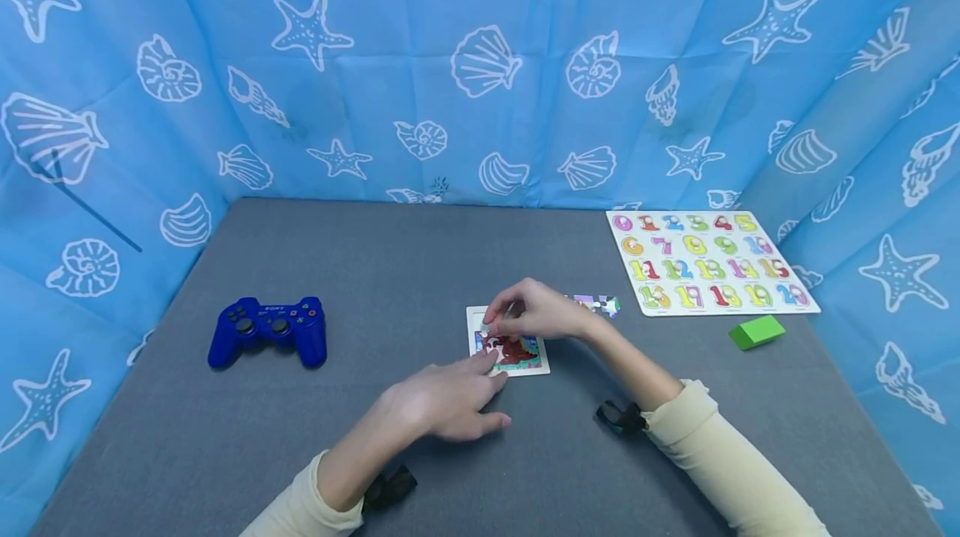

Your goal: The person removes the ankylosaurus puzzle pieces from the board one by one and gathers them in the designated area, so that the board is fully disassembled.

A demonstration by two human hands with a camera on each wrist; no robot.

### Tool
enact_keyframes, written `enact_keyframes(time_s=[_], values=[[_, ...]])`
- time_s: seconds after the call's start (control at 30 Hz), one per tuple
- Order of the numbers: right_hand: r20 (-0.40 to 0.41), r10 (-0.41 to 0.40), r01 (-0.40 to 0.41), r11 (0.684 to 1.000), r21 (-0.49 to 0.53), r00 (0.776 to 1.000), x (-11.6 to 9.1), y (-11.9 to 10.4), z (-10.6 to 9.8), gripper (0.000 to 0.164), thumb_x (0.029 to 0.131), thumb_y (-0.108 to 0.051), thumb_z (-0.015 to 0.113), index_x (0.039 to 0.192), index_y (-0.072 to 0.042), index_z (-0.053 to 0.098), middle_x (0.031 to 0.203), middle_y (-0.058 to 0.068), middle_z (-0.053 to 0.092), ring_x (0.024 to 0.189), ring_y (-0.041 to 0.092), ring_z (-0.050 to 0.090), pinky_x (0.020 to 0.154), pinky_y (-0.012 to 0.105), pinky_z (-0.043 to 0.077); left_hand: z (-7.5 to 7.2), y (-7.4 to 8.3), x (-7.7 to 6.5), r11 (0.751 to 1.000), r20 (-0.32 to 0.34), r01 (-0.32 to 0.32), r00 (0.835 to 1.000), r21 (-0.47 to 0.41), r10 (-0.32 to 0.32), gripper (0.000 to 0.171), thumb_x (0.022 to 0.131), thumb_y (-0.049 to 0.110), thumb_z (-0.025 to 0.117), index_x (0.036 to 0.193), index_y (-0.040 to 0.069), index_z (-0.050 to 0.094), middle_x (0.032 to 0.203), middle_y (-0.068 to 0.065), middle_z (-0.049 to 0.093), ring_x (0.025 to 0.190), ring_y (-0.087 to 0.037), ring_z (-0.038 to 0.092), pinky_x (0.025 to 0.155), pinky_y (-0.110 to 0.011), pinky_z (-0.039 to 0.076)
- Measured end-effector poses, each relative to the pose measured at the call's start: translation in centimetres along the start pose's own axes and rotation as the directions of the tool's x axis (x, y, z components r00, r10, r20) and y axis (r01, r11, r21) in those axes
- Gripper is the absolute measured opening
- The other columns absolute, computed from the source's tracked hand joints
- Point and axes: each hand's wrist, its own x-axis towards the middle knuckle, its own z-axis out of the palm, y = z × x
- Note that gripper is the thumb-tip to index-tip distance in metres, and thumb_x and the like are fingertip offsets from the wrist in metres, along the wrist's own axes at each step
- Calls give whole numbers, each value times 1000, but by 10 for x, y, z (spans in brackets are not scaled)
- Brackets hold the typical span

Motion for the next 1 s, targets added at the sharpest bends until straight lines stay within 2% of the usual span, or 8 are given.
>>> enact_keyframes(time_s=[0.13,0.3,0.57,0.73,0.83,1.0], values=[[18,25,-24,998,-52,1000,9,-2,6,12,100,-10,76,108,-4,82,82,3,72,67,7,58,63,20,51,-1,-3,0,1000,12,-6,1000,-24,6,67,108,54,61,165,20,49,182,-3,26,167,-18,32,124,-61,46],[8,34,-33,997,-73,999,12,-3,9,9,98,-10,79,104,-4,83,79,2,71,65,5,56,62,20,50,-1,-5,0,999,16,-11,1000,-37,12,67,109,54,60,165,19,49,182,-2,27,166,-20,36,125,-56,45],[12,48,-46,994,-104,999,13,-6,14,8,96,-11,82,101,-5,79,83,-1,68,68,3,54,62,18,45,2,-5,1,999,16,10,1000,-51,-9,69,109,54,60,166,19,46,183,-3,24,167,-22,34,125,-63,43],[13,29,-28,994,-104,999,12,-8,15,10,97,-12,81,100,-6,74,88,2,70,73,5,57,66,20,49,4,-4,2,999,9,15,1000,-49,-15,69,108,53,60,166,19,47,182,-3,26,168,-19,31,125,-62,43],[19,19,-17,997,-75,1000,11,-9,15,9,98,-11,79,101,-6,73,89,3,71,74,6,60,68,20,51,3,-4,2,998,12,17,1000,-56,-16,68,109,53,60,166,19,47,182,-2,26,167,-20,32,125,-63,42],[3,-12,12,1000,-28,1000,6,-6,14,7,98,-9,78,99,-6,72,86,4,72,77,8,63,71,21,54,3,-5,3,998,9,9,1000,-54,-8,65,110,51,60,166,21,48,182,-2,26,166,-21,35,125,-58,45]])
